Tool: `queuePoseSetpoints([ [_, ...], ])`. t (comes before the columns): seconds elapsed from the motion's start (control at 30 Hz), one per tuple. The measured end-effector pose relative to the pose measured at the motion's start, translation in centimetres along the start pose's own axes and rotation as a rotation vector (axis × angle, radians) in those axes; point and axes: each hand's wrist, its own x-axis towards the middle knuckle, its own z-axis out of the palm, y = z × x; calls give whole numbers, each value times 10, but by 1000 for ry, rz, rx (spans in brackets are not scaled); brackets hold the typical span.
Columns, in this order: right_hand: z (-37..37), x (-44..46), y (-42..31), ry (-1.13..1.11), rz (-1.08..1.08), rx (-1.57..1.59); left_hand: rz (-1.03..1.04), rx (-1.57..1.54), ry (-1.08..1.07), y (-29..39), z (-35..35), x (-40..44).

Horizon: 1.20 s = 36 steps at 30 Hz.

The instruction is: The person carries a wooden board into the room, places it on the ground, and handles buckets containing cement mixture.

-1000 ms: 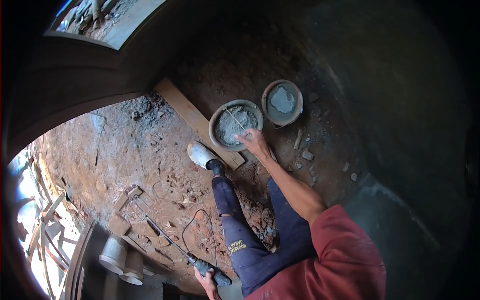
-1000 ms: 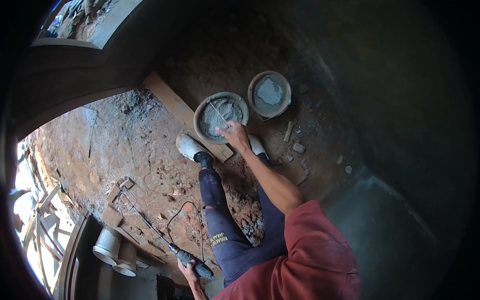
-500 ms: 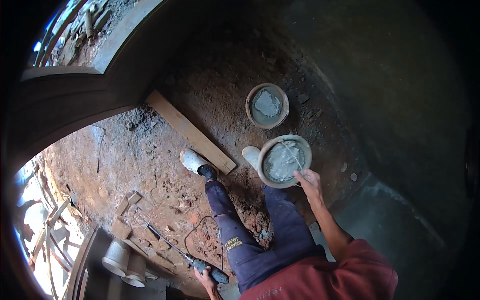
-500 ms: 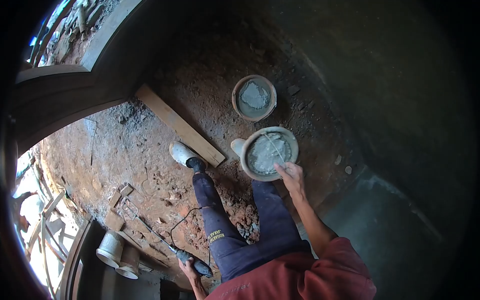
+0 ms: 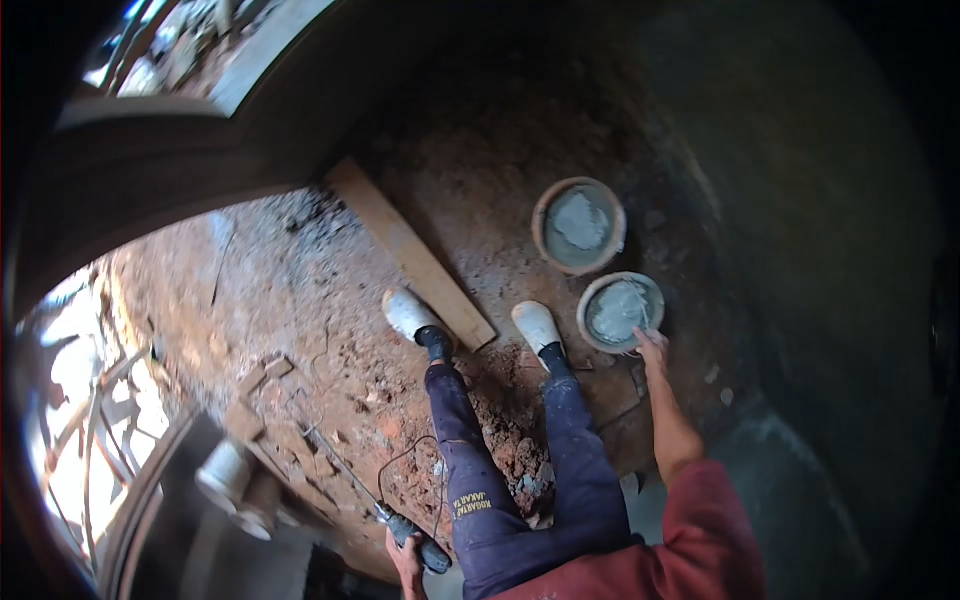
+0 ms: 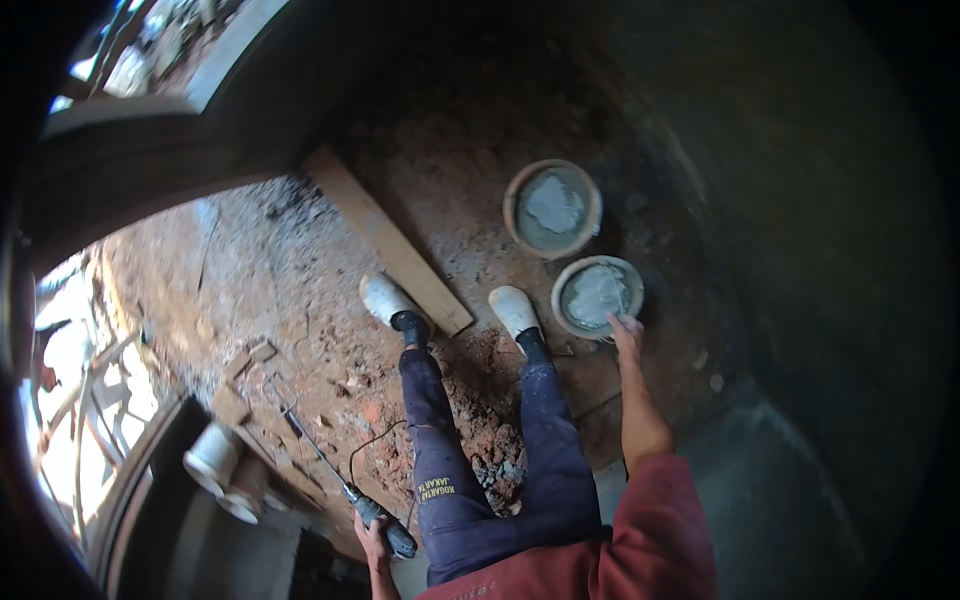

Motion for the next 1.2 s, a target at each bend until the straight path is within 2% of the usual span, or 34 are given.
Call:
queuePoseSetpoints([
  [0.13,19,36,36,-25,-51,-81,-26,35,-9,13,1,-5],
  [0.27,17,34,20,-22,-92,-135,-48,87,9,11,1,3],
  [0.37,18,36,18,-94,-9,-197,-72,87,1,8,1,15],
  [0.43,29,34,18,-34,-85,28,-70,89,0,14,2,24],
  [0.47,42,23,9,236,-377,-167,-69,97,-4,19,2,29],
  [0.5,56,3,-20,231,-373,-175,-79,98,-2,25,0,34],
  [0.57,91,-32,-78,703,-595,-370,-81,178,-15,33,-7,40],
  [0.63,152,-28,-71,353,-664,-81,-95,197,-46,33,-17,50],
  [0.7,237,-31,-76,2,-458,159,-95,216,-77,36,-27,59],
  [0.73,279,-28,-78,-161,-403,107,-108,222,-68,42,-29,63],
  [0.77,331,-6,-50,-288,-430,64,-112,223,-57,45,-31,70],
  [0.83,401,-4,-73,-444,-493,-160,-79,270,-24,36,-45,80],
  [0.9,447,2,-97,-421,-581,-538,-60,251,-20,47,-45,89],
  [0.93,470,3,-101,-419,-584,-534,-54,250,-18,32,-56,92],
  [1.0,505,3,-102,-413,-400,-460,-43,127,-62,0,-88,91],
  [1.03,514,4,-104,-414,-402,-456,-40,128,-60,5,-86,99],
  [1.1,524,3,-106,-442,-271,-458,-261,84,0,25,-76,109],
  [1.13,531,7,-97,-444,-272,-458,-261,84,3,20,-76,111],
  [1.2,538,16,-67,-406,-454,-229,-62,8,-55,8,-79,108],
])
